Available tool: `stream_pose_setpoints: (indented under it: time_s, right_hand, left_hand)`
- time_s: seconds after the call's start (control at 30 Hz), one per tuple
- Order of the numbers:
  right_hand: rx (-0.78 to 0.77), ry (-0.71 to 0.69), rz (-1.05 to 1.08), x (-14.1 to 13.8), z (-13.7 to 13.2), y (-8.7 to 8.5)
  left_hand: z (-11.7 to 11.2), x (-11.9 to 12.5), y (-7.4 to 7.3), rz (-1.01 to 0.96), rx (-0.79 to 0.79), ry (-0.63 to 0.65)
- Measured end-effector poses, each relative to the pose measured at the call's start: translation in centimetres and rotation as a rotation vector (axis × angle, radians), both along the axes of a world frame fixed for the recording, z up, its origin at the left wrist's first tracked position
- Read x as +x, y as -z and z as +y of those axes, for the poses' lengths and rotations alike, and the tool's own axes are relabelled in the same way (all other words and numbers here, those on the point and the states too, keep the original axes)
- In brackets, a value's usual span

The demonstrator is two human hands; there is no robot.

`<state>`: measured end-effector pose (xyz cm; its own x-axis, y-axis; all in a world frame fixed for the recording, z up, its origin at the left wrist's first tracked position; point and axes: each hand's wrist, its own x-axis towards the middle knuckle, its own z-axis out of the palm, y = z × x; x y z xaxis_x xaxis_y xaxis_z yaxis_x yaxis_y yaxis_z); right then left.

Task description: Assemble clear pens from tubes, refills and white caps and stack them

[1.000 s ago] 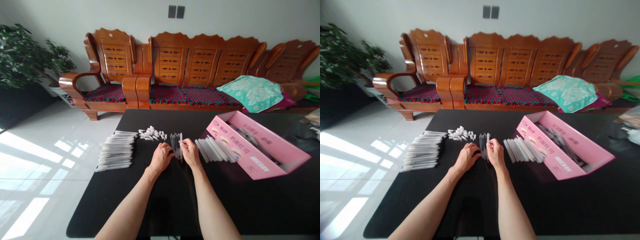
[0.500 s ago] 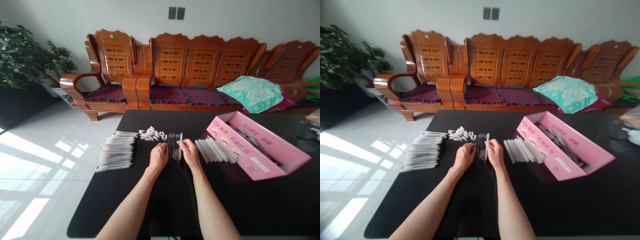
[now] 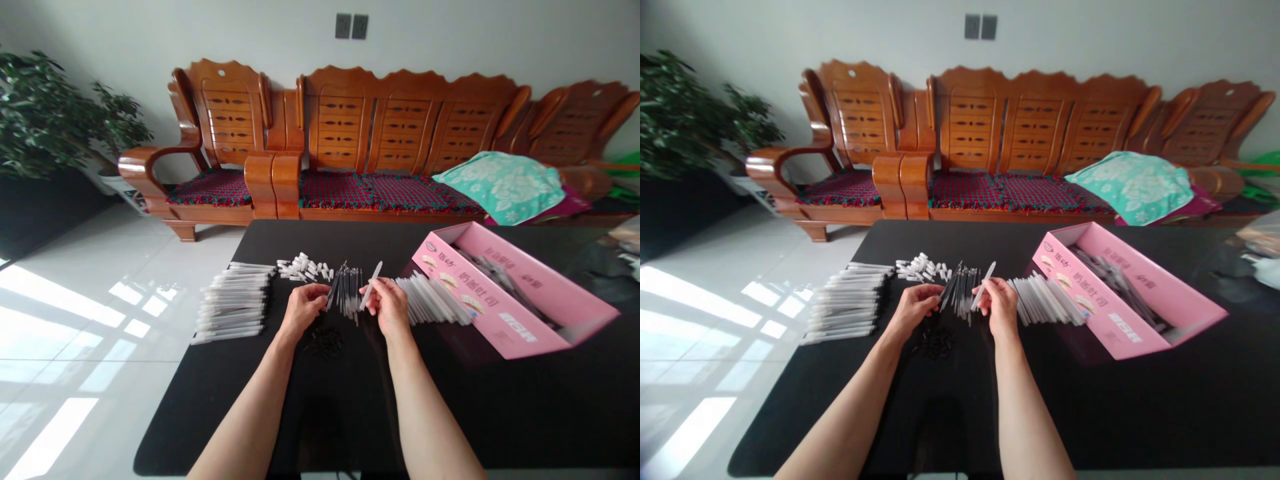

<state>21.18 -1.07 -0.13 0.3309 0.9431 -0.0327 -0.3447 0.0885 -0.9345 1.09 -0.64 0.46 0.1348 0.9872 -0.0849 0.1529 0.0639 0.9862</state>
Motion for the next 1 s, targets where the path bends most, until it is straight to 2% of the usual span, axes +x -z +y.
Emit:
stream_pose_setpoints:
  time_s: [0.13,0.33,0.47,0.7,1.0]
  right_hand:
    - [0.058,-0.001,0.164,0.7,0.2,0.1]
    - [0.177,0.184,0.265,2.4,0.6,0.4]
    - [0.193,0.244,0.273,3.0,0.7,0.6]
    - [0.19,0.212,0.242,2.8,0.7,0.5]
    - [0.152,0.121,0.193,1.8,0.5,0.5]
  left_hand:
    - [-0.2,-0.1,-0.2,-0.161,-0.041,0.145]
    - [-0.3,-0.3,0.2,-0.099,-0.038,0.218]
    - [-0.2,-0.3,0.3,-0.071,-0.028,0.241]
    - [-0.3,-0.2,-0.2,-0.048,-0.011,0.254]
    - [-0.2,-0.2,0.1,-0.056,0.04,0.263]
